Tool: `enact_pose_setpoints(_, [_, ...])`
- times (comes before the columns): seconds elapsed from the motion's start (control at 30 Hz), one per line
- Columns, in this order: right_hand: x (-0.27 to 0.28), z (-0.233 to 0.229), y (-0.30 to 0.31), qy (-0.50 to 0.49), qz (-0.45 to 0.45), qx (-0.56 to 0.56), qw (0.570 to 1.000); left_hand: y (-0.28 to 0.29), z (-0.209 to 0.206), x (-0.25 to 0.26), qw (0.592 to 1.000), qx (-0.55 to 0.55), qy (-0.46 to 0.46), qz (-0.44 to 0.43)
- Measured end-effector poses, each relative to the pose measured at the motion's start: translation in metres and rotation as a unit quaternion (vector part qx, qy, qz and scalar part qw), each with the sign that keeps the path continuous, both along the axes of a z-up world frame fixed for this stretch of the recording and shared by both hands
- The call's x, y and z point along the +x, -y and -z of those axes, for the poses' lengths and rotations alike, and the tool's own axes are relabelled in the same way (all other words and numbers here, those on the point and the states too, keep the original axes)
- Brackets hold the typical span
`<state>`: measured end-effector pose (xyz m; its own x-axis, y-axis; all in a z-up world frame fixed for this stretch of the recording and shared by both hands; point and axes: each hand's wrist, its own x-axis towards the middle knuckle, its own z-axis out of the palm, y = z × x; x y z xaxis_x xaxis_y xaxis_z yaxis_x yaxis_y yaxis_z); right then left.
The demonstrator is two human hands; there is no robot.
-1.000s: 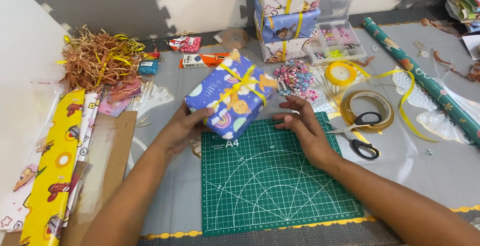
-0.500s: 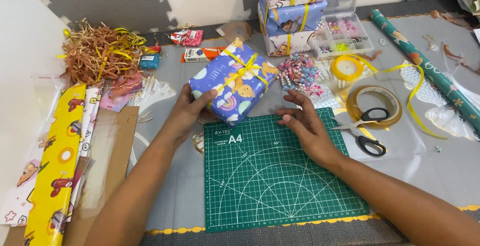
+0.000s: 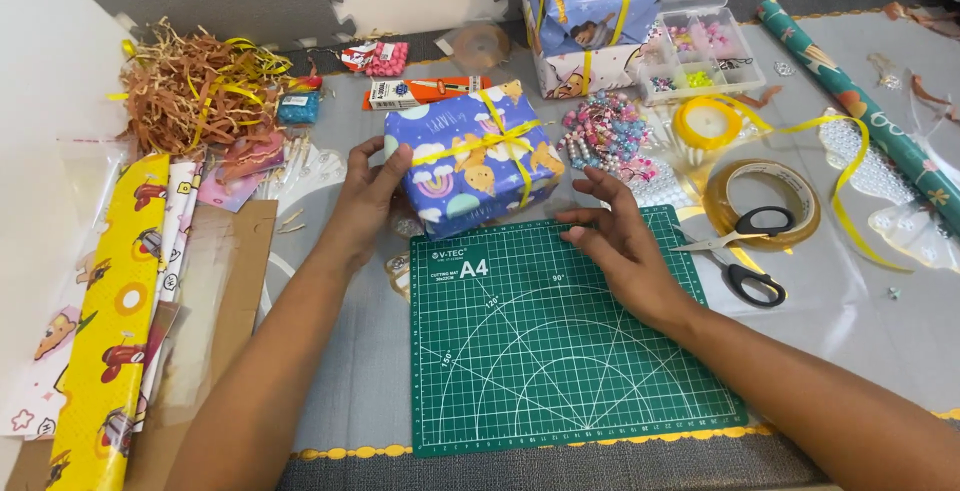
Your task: Tying a decorative ribbon on a gift box and attaching a beaded keychain to a display card.
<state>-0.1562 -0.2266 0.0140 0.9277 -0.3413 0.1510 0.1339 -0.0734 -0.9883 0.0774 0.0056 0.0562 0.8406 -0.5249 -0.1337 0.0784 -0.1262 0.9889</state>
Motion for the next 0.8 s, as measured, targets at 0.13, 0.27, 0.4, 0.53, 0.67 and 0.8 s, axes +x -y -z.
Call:
enact_pose_setpoints(0.13, [0.001,0.007,0.003,-0.002,-0.01,-0.024,1.0,-0.004,0.009,0.006,0.997,0.034,0.066,0.014])
enact_pose_setpoints(0.27, [0.002,0.006,0.003,-0.025,-0.009,-0.037,0.999,0.003,-0.011,-0.013,0.984,0.121,0.128,0.03])
enact_pose_setpoints(0.4, [0.003,0.017,0.007,-0.046,-0.004,-0.034,0.998,-0.001,-0.016,-0.024,0.982,0.118,0.142,0.046])
enact_pose_setpoints(0.53, [0.002,0.025,0.011,-0.058,0.001,-0.053,0.997,-0.011,0.011,-0.028,0.974,0.131,0.181,0.028])
enact_pose_setpoints(0.67, [0.0,0.015,0.006,-0.052,0.005,-0.074,0.996,-0.008,0.035,-0.048,0.95,0.049,0.308,0.02])
enact_pose_setpoints(0.8, [-0.001,0.012,0.008,-0.064,0.004,-0.052,0.997,0.001,0.037,-0.061,0.927,0.062,0.371,-0.003])
